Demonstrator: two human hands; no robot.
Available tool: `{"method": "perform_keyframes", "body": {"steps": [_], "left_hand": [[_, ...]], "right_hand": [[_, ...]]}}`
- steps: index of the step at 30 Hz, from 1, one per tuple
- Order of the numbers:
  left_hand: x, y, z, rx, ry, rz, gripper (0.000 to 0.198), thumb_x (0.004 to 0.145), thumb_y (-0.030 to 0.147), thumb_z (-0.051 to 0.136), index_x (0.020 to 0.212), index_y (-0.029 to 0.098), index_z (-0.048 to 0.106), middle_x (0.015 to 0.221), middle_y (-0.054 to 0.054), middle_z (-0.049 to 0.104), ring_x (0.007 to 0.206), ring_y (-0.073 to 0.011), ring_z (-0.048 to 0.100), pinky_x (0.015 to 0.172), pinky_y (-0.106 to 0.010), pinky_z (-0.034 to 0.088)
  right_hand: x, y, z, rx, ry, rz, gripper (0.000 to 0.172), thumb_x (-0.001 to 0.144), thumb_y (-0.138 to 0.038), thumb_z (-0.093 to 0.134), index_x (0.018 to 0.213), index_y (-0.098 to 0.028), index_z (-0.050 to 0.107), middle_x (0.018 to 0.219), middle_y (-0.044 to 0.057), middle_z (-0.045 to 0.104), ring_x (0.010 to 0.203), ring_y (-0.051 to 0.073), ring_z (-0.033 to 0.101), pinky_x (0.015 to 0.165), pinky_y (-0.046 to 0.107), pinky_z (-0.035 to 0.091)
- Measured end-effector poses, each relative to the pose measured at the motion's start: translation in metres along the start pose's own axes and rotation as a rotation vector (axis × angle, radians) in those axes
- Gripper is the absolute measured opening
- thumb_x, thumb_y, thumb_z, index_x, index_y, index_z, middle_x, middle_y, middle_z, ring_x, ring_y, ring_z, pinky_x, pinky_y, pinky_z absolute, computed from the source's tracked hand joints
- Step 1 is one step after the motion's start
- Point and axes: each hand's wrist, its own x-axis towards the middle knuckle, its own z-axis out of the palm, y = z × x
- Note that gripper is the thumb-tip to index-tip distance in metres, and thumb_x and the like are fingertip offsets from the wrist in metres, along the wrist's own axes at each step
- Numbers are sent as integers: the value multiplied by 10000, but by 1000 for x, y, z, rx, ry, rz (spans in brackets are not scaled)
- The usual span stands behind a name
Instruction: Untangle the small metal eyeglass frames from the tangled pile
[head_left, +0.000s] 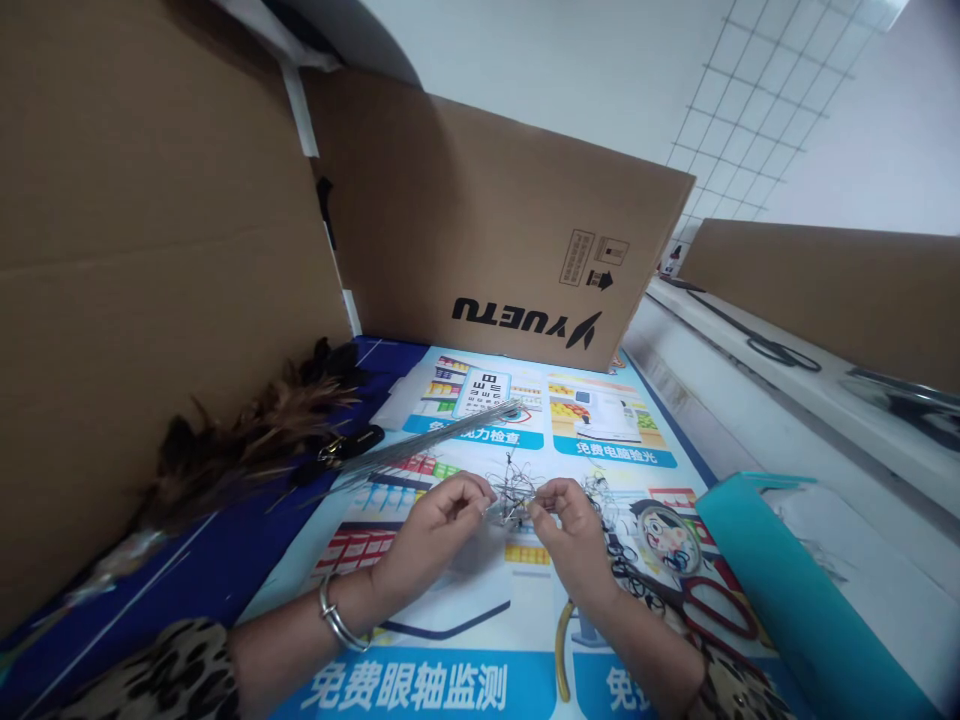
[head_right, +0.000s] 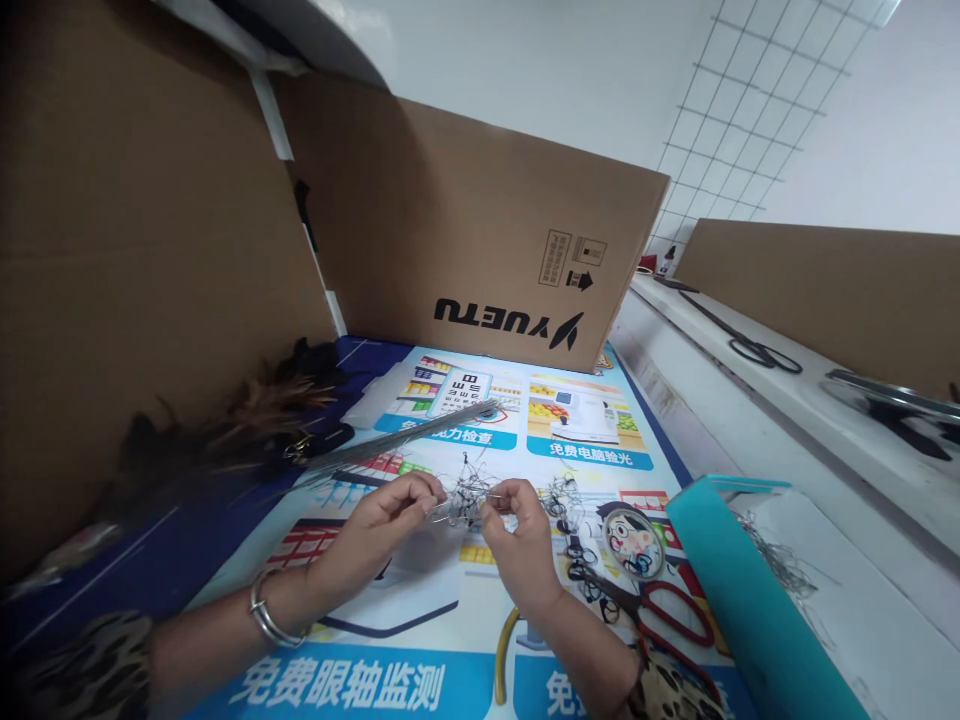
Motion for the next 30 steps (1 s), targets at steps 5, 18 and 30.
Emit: {"method": "perform_keyframes", "body": {"steps": [5,18,30], "left_hand": [[-2,0,1,23,-14,5,149,852,194,465,708,171,496,840,-27,536,789,-137,505,722,-268,393],[-3,4,1,65,-42,22,133,836,218,498,712,171,510,842,-41,550,794,-153,522,734,-278,405],[-8,11,2,230,-104,181,111,824,139,488,727,180,524,851,-51,564,837,-169,534,763,-303,421]], "right_hand": [[1,3,3,178,-29,103,172,782,-226,578,934,-219,496,774,-12,541,740,136,524,705,265,414],[0,3,3,222,-36,140,205,770,-252,589,952,-205,507,779,-1,549,734,138,533,683,257,422],[-1,4,4,253,-64,122,171,778,-221,573,942,-210,525,812,0,564,772,135,546,731,261,430]]}}
